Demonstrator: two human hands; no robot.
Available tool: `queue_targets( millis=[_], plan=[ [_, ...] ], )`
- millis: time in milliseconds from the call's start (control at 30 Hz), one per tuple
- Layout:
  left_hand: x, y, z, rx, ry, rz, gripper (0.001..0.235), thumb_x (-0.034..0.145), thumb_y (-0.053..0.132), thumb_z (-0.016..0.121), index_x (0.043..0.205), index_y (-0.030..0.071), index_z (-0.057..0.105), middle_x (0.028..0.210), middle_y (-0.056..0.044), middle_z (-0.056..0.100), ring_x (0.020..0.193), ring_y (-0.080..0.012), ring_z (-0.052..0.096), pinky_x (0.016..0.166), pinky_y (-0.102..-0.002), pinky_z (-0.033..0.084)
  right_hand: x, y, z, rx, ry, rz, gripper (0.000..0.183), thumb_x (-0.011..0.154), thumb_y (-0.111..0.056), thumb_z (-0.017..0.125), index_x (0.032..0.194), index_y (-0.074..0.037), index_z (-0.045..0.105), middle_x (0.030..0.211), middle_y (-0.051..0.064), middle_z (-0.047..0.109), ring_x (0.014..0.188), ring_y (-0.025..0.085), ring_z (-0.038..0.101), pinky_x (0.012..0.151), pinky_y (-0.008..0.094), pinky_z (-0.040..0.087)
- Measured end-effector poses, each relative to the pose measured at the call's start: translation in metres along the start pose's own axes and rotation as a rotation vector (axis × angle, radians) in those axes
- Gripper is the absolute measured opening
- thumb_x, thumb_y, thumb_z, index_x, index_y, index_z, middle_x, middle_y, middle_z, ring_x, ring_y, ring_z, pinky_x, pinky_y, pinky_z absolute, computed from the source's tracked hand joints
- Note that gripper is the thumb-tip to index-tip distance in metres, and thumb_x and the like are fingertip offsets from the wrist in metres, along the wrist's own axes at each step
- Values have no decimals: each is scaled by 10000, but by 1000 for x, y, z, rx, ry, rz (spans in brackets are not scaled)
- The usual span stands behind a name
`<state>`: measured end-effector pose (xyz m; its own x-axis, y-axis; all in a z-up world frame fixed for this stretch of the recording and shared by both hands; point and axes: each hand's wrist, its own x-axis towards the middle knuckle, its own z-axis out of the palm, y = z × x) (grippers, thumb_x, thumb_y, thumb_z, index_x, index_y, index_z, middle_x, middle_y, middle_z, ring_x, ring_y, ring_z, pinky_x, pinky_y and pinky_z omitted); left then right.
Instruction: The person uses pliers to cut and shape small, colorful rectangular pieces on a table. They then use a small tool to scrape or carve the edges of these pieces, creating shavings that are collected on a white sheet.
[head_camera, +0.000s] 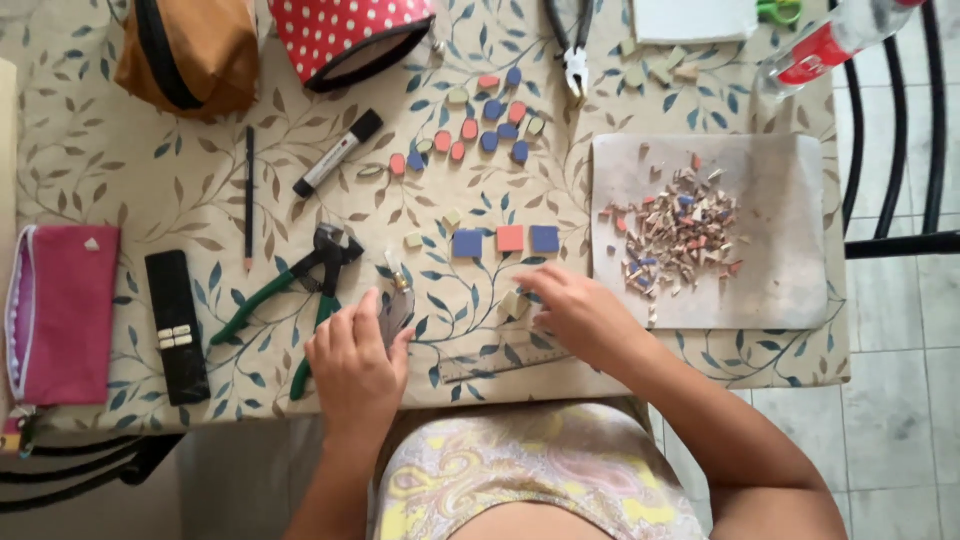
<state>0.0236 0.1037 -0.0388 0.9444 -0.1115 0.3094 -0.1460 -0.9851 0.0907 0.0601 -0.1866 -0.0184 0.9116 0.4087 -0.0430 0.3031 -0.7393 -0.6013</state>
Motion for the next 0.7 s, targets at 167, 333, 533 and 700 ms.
queue_targets(
  millis=[167, 333, 533, 700],
  plan=[
    [45, 9, -27, -34, 23, 33, 606, 897, 499, 677, 1359, 114, 600, 1092, -110, 607, 1032, -259, 575, 888, -382, 456, 16, -12, -26, -82, -154, -131, 491, 770, 30, 743, 1213, -146, 624, 1018, 107, 589, 677, 445, 678, 677, 519, 599],
    [133, 33, -32, -49, 274, 391, 299, 1012, 240, 574, 1274, 121, 655, 1126, -115, 605, 1034, -265, 614, 849, -374, 510, 22, -1, -23, -107, -167, -203, 242, 808, -82, 725, 1019, -151, 628, 1018, 58, 575, 718, 426, 671, 660, 510, 583],
    [249, 88, 41, -49, 518, 611, 169, 917, 127, 638, 1077, 178, 654, 1071, -73, 627, 982, -248, 649, 744, -357, 530, 18, 12, -14, -95, -75, -264, 247, 785, -155, 773, 976, -155, 617, 1005, 43, 577, 744, 398, 680, 663, 453, 576],
    [320, 123, 63, 94, 59, 877, 595, 837, 74, 736, 1392, 126, 526, 1389, -218, 577, 1145, -329, 650, 901, -387, 612, 26, -2, -29, -76, -259, -163, 337, 846, -19, 734, 1166, -128, 729, 1108, 83, 642, 830, 236, 673, 695, 369, 598]
  ],
)
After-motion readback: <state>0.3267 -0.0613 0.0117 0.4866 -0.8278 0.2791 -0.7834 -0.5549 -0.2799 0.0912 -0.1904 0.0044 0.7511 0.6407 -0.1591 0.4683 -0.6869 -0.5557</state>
